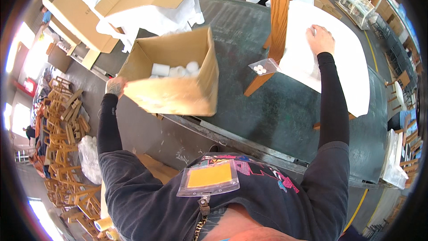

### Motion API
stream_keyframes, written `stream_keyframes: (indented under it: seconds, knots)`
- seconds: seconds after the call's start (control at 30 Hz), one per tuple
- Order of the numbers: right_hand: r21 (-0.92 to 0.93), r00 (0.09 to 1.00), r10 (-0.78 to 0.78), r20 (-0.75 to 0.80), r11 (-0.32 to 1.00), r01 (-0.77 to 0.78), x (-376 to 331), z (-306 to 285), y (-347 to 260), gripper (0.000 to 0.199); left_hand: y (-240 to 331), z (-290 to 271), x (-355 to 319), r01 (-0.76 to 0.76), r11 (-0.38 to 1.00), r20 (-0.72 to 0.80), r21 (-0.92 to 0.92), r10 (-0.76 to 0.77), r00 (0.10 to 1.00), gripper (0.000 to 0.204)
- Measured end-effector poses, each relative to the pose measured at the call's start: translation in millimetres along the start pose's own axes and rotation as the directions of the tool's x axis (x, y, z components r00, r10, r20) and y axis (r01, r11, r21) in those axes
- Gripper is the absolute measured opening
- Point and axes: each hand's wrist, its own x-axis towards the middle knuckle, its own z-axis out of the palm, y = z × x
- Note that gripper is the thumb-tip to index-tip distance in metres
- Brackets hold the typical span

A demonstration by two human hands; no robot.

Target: The person wraps wooden chairs with white protective foam and paper on a conveyor belt. They place foam sleeves on the chair legs, cover the chair with foam sheets, and add cardboard pieces for extra protection.

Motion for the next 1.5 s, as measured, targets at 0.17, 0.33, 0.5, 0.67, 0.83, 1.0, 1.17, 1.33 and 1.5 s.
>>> stream_keyframes:
  seconds: [0.17, 0.33, 0.5, 0.67, 0.83, 1.0, 1.17, 1.33, 1.5]
  knots:
    - [-0.046, 0.999, 0.035, -0.01, 0.998, -0.036, 1, -3, -1, 0.04, 28, 27, 17, -0.172, 0.972, 0.215, -0.159, 0.204, 0.955, 0.054]
    - [-0.047, 0.998, 0.059, -0.032, 0.997, -0.061, -4, -3, 4, 0.041, 84, -3, -3, -0.42, 0.761, -0.054, -0.495, 0.455, 0.889, 0.065]
    - [-0.001, 0.997, 0.041, -0.072, 0.999, -0.041, 0, -1, 2, 0.04, 81, 26, 3, -0.467, 0.733, -0.104, -0.495, 0.484, 0.869, 0.034]
    - [0.05, 0.986, 0.089, -0.142, 0.995, -0.083, -1, -7, -5, 0.036, 71, 39, 53, -0.286, 0.857, 0.0, -0.428, 0.316, 0.949, 0.033]
    - [0.393, 0.868, 0.14, -0.477, 0.917, 0.068, -29, -40, 18, 0.032, 85, 12, 89, -0.352, 0.919, 0.205, -0.176, 0.384, 0.9, 0.075]
    - [0.498, 0.765, 0.466, -0.445, 0.839, -0.221, -115, -110, 132, 0.045, 190, -101, 77, -0.44, 0.696, -0.177, -0.567, 0.419, 0.891, 0.084]
    - [0.572, 0.759, 0.596, -0.262, 0.73, -0.375, -172, -102, 237, 0.06, 355, -177, 104, -0.53, 0.1, -0.512, -0.842, 0.159, 0.844, 0.101]
    - [0.642, 0.729, 0.62, -0.289, 0.691, -0.333, -155, -48, 230, 0.055, 461, -206, 169, -0.315, 0.002, -0.31, -0.949, -0.185, 0.933, 0.077]
    - [0.628, 0.725, 0.592, -0.351, 0.723, -0.286, -127, -50, 242, 0.047, 463, -223, 206, -0.456, -0.01, -0.447, -0.89, -0.182, 0.876, 0.069]
